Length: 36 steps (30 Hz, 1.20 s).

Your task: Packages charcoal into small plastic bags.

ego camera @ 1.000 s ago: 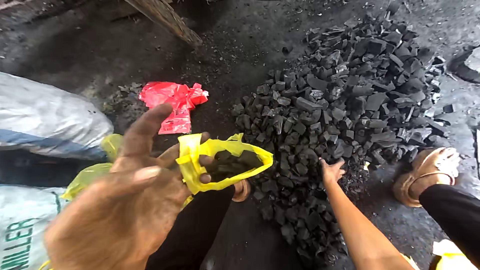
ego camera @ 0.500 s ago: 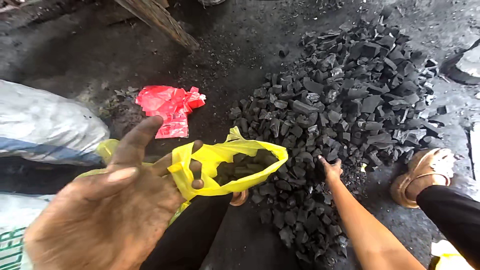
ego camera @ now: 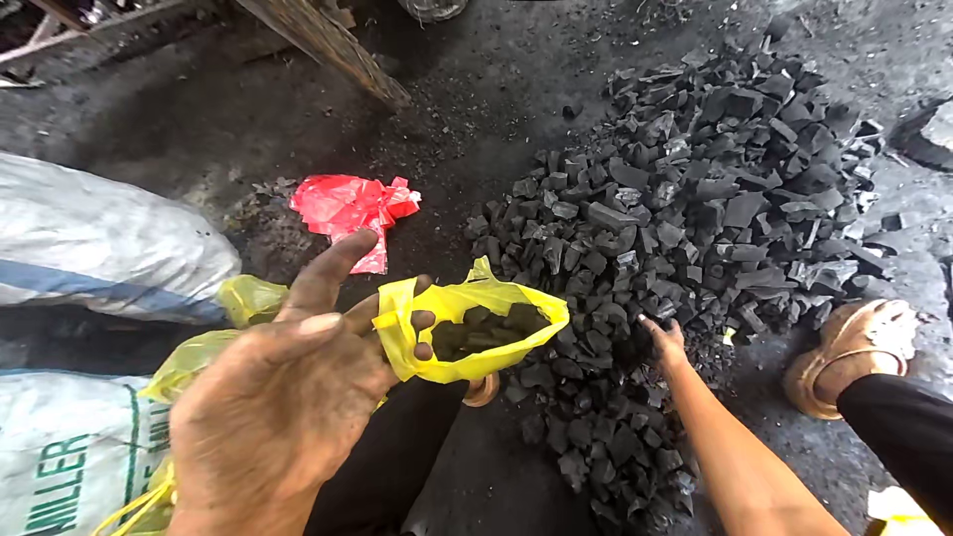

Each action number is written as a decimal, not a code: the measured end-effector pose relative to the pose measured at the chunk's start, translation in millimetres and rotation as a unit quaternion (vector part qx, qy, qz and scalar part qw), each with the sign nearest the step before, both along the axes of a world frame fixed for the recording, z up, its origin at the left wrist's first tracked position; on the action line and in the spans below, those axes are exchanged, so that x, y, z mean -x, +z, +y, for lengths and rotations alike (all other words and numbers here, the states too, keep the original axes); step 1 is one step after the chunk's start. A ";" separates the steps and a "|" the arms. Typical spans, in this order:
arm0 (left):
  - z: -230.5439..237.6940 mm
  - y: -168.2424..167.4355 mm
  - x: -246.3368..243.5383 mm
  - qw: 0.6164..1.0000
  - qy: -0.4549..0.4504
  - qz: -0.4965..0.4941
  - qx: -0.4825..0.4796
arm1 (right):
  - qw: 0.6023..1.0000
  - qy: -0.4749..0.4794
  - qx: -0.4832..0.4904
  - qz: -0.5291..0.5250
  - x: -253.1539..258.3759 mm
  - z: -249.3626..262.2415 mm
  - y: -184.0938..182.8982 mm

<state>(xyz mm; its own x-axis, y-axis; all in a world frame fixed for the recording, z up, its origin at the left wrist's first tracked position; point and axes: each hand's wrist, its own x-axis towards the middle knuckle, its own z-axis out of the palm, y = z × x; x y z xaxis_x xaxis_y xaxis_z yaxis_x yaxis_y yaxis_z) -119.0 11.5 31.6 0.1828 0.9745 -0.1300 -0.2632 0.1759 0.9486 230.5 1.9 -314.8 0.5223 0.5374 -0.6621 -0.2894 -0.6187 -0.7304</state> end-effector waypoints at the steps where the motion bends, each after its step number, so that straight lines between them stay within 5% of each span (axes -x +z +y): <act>1: 0.2 0.0 -1.1 1.000 -0.004 0.001 -0.001 | 0.999 0.008 -0.007 0.036 -7.0 -6.8 1.2; 8: -6.6 5.7 -40.8 0.999 -0.025 0.042 0.010 | 0.970 0.069 -0.120 0.202 -21.0 -21.0 61.3; 13: -5.3 1.3 -65.9 0.994 -0.083 0.059 0.034 | 0.851 0.164 -0.412 0.282 18.3 -0.4 163.8; 15: -2.6 0.1 -72.3 0.993 -0.090 0.050 0.051 | 0.816 0.235 -0.502 0.162 49.5 2.7 199.6; 17: -1.0 -1.2 -75.3 0.994 -0.086 0.033 0.062 | 0.761 0.380 -0.519 -0.082 71.8 2.1 214.9; 19: -0.2 -2.1 -74.1 0.994 -0.081 0.012 0.076 | 0.670 0.579 -0.377 -0.270 84.9 3.1 223.5; 21: -1.3 -2.6 -71.6 0.993 -0.075 -0.003 0.092 | 0.606 0.695 -0.254 -0.291 87.9 7.9 226.2; 23: -2.2 -2.1 -67.0 0.993 -0.078 0.004 0.085 | 0.655 0.626 -0.364 -0.218 66.0 8.1 225.8; 25: -5.3 0.9 -59.0 0.995 -0.073 0.020 0.061 | 0.772 0.449 -0.444 -0.076 31.5 8.9 216.5; 27: -8.4 7.9 -51.1 0.998 -0.049 0.029 0.038 | 0.890 0.229 -0.393 -0.045 -9.2 12.4 180.5; 29: -8.7 13.4 -43.3 0.999 -0.025 0.020 0.021 | 0.958 0.118 -0.210 -0.152 -46.9 10.7 121.5; 32: -4.9 11.2 -30.0 1.000 -0.010 0.018 0.019 | 0.970 0.073 0.064 -0.222 -58.0 -0.6 51.1; 36: -0.1 -0.9 -12.2 1.000 0.000 0.031 -0.001 | 0.969 0.008 0.132 -0.207 -19.8 15.5 23.6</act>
<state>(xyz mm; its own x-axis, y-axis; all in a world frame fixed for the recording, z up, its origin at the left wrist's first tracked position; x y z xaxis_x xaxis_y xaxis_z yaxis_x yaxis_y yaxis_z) -106.8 11.4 30.7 0.1744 0.9748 -0.1391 -0.2033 0.1738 0.9636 250.3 17.4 -291.2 0.7656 0.3872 -0.5138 0.0049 -0.8021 -0.5972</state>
